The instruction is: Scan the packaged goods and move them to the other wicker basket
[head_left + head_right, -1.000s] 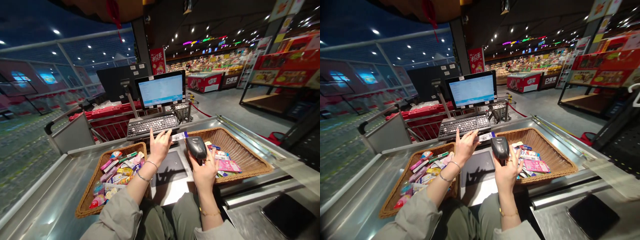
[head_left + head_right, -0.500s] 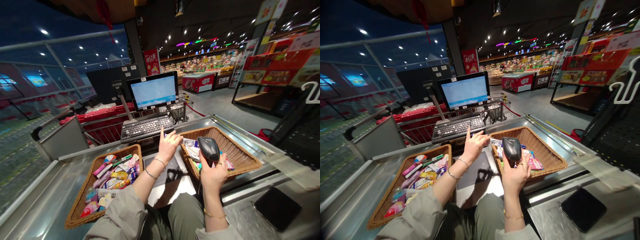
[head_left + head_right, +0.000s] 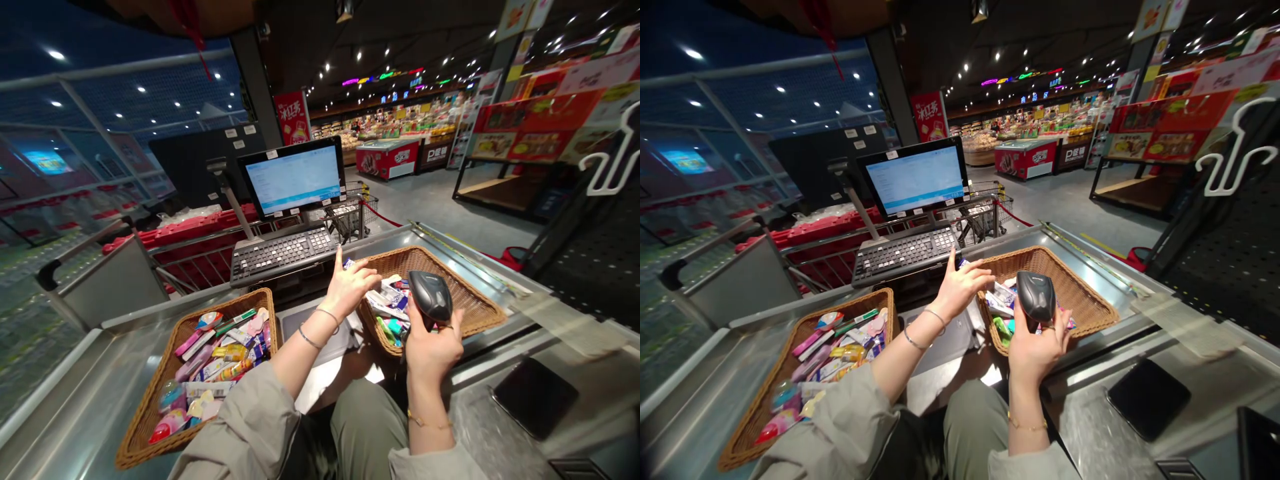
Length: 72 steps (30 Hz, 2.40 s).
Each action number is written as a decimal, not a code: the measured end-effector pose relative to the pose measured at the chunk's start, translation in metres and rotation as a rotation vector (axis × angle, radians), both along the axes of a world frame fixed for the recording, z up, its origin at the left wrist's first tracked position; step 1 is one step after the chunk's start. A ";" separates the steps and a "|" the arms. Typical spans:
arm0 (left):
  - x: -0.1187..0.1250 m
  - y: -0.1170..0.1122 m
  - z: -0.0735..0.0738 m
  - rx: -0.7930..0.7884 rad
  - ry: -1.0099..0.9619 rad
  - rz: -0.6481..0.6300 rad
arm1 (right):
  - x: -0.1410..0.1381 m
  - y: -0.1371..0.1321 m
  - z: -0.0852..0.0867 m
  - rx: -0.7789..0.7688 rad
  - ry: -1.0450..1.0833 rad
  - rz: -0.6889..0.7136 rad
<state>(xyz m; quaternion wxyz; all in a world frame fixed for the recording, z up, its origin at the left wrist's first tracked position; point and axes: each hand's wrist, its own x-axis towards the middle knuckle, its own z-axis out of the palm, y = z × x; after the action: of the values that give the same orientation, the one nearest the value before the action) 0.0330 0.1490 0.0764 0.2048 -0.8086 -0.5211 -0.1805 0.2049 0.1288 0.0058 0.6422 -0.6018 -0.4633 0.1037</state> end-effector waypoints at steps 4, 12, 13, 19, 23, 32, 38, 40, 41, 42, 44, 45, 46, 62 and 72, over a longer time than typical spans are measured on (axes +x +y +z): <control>0.011 0.010 0.005 -0.016 0.060 -0.006 | 0.002 0.004 -0.003 -0.021 0.012 -0.029; 0.001 -0.025 0.013 -0.009 -0.125 0.161 | -0.003 0.003 0.002 0.020 -0.032 -0.022; -0.007 -0.036 0.011 -0.001 -0.166 0.199 | -0.005 0.001 0.004 0.011 -0.032 -0.015; -0.058 -0.114 -0.006 0.015 -0.339 0.455 | -0.028 -0.017 0.021 0.007 -0.068 0.142; -0.088 -0.163 -0.017 0.001 -0.382 0.624 | -0.052 -0.029 0.026 0.019 -0.137 0.307; -0.141 -0.235 -0.032 -0.030 -0.359 0.874 | -0.100 -0.056 0.024 0.019 -0.326 0.676; -0.159 -0.259 -0.037 -0.134 -0.273 0.984 | -0.123 -0.063 0.023 0.015 -0.409 0.846; -0.162 -0.263 -0.038 -0.176 -0.259 1.009 | -0.130 -0.065 0.022 0.006 -0.422 0.875; -0.163 -0.265 -0.039 -0.193 -0.252 1.017 | -0.133 -0.067 0.022 0.005 -0.421 0.886; -0.164 -0.266 -0.039 -0.209 -0.244 1.022 | -0.136 -0.068 0.021 0.004 -0.417 0.900; -0.164 -0.268 -0.041 -0.246 -0.222 1.023 | -0.141 -0.070 0.017 -0.002 -0.415 0.944; -0.164 -0.268 -0.042 -0.269 -0.208 1.019 | -0.143 -0.071 0.015 -0.004 -0.418 0.964; -0.165 -0.268 -0.043 -0.294 -0.191 1.007 | -0.144 -0.072 0.013 -0.007 -0.422 0.981; -0.184 -0.259 -0.075 -0.628 -0.032 0.773 | -0.145 -0.071 -0.007 -0.103 -0.411 1.067; -0.183 -0.266 -0.070 -0.606 -0.026 0.752 | -0.145 -0.071 -0.011 -0.114 -0.362 1.076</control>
<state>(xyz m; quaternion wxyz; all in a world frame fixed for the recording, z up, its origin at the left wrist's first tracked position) -0.1501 -0.1171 0.0068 0.0045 -0.5850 -0.8091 0.0559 0.0604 0.0581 -0.0049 0.3758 -0.3228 -0.8009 0.3364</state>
